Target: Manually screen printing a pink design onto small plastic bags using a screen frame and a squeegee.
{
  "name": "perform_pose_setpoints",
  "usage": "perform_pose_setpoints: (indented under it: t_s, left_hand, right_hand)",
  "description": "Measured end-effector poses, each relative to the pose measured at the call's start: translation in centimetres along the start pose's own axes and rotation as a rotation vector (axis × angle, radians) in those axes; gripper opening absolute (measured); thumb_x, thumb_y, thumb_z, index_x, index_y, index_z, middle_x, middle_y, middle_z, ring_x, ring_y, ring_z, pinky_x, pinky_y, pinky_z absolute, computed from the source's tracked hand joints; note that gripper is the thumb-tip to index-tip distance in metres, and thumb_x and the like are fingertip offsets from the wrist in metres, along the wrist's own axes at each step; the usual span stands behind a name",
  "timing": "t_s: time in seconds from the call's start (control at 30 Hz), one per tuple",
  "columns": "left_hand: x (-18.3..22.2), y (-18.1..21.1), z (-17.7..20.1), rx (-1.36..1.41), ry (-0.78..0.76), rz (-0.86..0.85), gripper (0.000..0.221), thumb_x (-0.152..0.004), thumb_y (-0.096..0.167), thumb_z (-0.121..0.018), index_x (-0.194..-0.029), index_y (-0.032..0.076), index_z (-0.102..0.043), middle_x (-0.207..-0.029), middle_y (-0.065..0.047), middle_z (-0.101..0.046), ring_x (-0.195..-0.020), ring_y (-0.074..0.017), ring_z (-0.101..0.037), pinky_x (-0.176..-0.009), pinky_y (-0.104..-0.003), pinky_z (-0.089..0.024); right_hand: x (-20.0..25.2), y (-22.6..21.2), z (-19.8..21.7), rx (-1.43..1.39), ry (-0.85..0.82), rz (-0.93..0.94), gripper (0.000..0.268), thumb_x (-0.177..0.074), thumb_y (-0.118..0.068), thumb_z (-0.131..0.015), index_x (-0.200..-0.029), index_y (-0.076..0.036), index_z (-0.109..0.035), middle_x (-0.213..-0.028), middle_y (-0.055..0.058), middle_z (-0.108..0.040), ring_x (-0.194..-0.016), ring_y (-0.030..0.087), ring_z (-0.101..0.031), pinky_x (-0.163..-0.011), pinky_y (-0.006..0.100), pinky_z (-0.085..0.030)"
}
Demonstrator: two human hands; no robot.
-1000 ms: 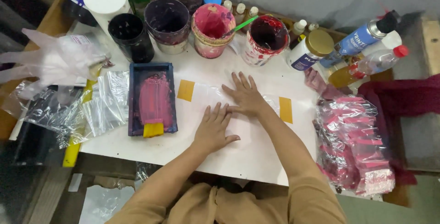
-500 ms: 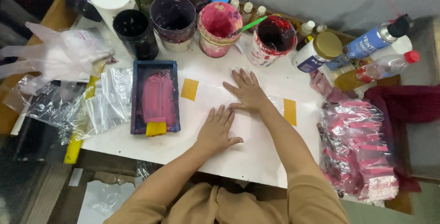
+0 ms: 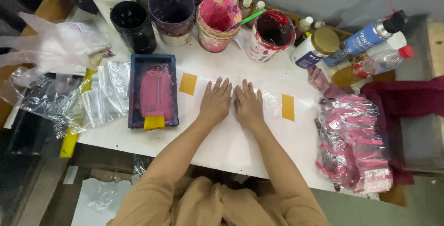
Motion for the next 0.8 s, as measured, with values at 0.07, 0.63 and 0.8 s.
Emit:
perform_pose_setpoints:
  t_s: [0.07,0.63,0.8]
  left_hand:
    - [-0.6,0.1,0.3,-0.030,-0.077,0.032,0.054,-0.107,0.031,-0.036,-0.156,0.010,-0.039,-0.166,-0.011,-0.032,-0.156,-0.0301,-0.021,-0.126,-0.054,-0.008]
    - [-0.6,0.4,2.3,-0.081,-0.224,0.100,0.062,-0.105,0.038,-0.033,-0.162,0.014,-0.028,-0.171,-0.006,-0.021,-0.158,-0.0278,-0.013,-0.126,-0.054,-0.004]
    - [0.2,-1.3,5.2,-0.188,-0.253,0.166,0.078,-0.102,0.063,-0.030,-0.163,0.015,-0.025,-0.171,-0.008,-0.017,-0.158,-0.0283,-0.010,-0.126,-0.056,-0.001]
  right_hand:
    - [0.0,0.0,-0.8,0.009,0.012,0.000,0.055,-0.107,-0.034,-0.037,-0.159,-0.016,-0.037,-0.170,0.012,-0.022,-0.156,0.030,-0.020,-0.125,0.057,-0.008]
    - [0.2,0.0,-1.5,0.030,0.072,0.009,0.054,-0.110,-0.037,-0.032,-0.160,-0.018,-0.037,-0.167,0.009,-0.032,-0.155,0.028,-0.026,-0.125,0.053,-0.012]
    - [0.3,-0.2,-1.0,0.031,0.039,-0.003,0.056,-0.109,-0.039,-0.030,-0.160,-0.018,-0.036,-0.167,0.009,-0.031,-0.156,0.027,-0.025,-0.125,0.054,-0.010]
Point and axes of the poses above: each hand's wrist, its own x-axis away from the middle knuckle, its own z-axis out of the back of the hand, y = z × x, the point moved 1 cm from there along -x, towards the middle knuckle
